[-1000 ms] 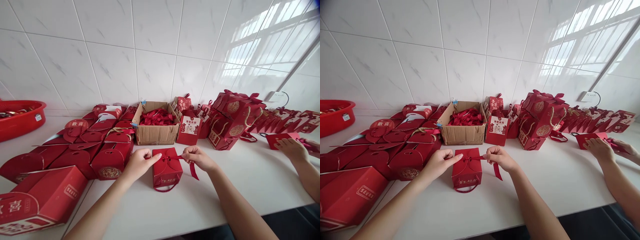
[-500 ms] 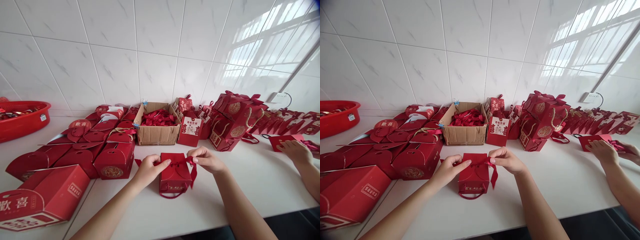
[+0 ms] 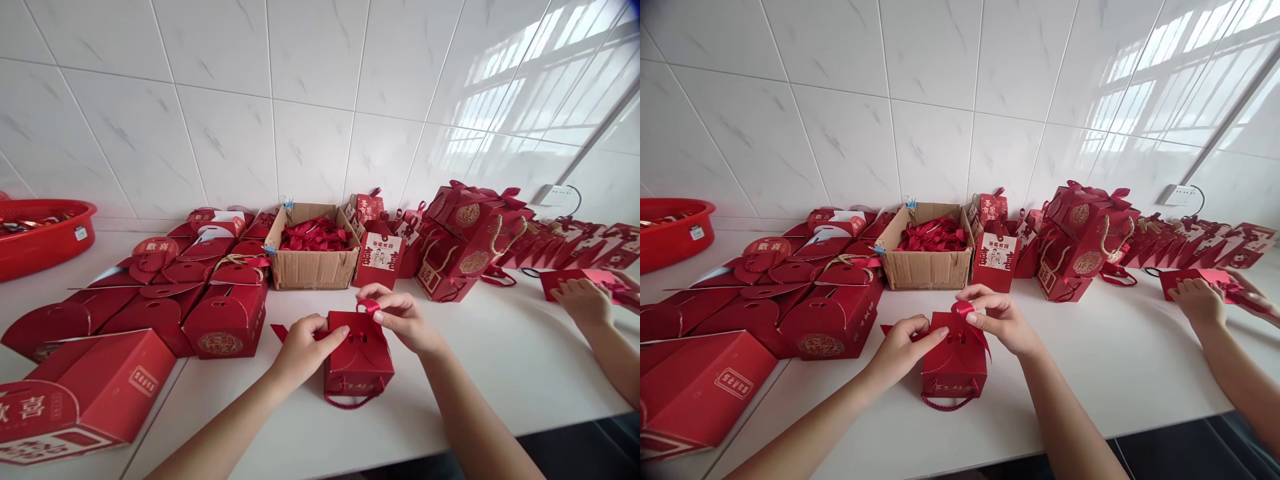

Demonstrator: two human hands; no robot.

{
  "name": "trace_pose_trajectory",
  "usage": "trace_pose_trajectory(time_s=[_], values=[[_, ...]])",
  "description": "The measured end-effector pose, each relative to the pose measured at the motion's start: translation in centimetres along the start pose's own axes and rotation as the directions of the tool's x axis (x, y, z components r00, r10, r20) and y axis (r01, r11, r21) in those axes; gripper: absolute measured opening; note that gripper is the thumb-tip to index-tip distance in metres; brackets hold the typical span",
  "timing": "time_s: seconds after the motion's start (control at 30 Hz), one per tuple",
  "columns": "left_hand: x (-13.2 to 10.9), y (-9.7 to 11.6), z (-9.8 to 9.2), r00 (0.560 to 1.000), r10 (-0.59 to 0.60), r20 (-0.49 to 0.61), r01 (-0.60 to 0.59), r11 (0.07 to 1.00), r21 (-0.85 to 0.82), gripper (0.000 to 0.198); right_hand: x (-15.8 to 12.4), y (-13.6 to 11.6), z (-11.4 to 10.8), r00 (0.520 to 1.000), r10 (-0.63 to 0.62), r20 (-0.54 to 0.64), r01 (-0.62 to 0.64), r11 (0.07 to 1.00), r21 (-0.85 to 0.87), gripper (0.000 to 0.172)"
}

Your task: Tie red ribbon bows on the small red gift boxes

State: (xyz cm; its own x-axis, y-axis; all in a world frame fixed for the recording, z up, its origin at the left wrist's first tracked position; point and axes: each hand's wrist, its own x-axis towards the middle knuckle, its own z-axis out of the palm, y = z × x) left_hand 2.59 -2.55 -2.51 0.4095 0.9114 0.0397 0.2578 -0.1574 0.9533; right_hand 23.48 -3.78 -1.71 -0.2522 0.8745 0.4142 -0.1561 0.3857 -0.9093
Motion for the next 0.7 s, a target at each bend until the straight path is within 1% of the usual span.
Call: trace_pose_trajectory(time_s=[0.07, 0.13, 0.23, 0.3, 0.4, 0.5, 0.57, 0.7], values=[[0.0, 0.0, 0.0, 1.000, 0.000, -0.003, 0.000, 1.000, -0.002, 0.042, 0.0, 0.0, 0.2, 1.000, 0.022, -0.014, -0.022, 0.999, 0.024, 0.006], [0.0, 0.0, 0.0, 1.000, 0.004, -0.010, -0.004, 1.000, 0.003, 0.043, -0.1, -0.1, 0.4, 0.996, 0.086, -0.009, -0.085, 0.994, 0.063, 0.006], [0.1, 0.0, 0.0, 0.999, 0.022, -0.031, -0.021, 0.999, 0.039, 0.045, -0.2, -0.1, 0.8, 0.989, 0.140, -0.040, -0.135, 0.983, 0.122, 0.010], [0.1, 0.0, -0.1, 0.997, 0.051, -0.055, -0.046, 0.996, 0.076, 0.046, -0.2, 0.1, 1.0, 0.989, 0.115, -0.093, -0.100, 0.984, 0.147, 0.011], [0.2, 0.0, -0.3, 0.983, 0.117, -0.141, -0.095, 0.984, 0.152, 0.048, 0.1, 0.6, 1.2, 0.977, 0.058, -0.204, -0.023, 0.985, 0.174, 0.012], [0.2, -0.1, -0.4, 0.960, 0.172, -0.219, -0.123, 0.967, 0.221, 0.049, 0.3, 1.1, 1.4, 0.962, 0.058, -0.268, -0.010, 0.985, 0.175, 0.014], [0.2, -0.1, -0.4, 0.953, 0.198, -0.231, -0.139, 0.958, 0.249, 0.046, 0.3, 1.3, 1.6, 0.957, 0.062, -0.283, -0.018, 0.987, 0.158, 0.016], [0.3, -0.1, -0.6, 0.944, 0.253, -0.212, -0.197, 0.947, 0.253, 0.033, 0.3, 1.6, 2.0, 0.947, 0.058, -0.315, -0.021, 0.992, 0.121, 0.021]])
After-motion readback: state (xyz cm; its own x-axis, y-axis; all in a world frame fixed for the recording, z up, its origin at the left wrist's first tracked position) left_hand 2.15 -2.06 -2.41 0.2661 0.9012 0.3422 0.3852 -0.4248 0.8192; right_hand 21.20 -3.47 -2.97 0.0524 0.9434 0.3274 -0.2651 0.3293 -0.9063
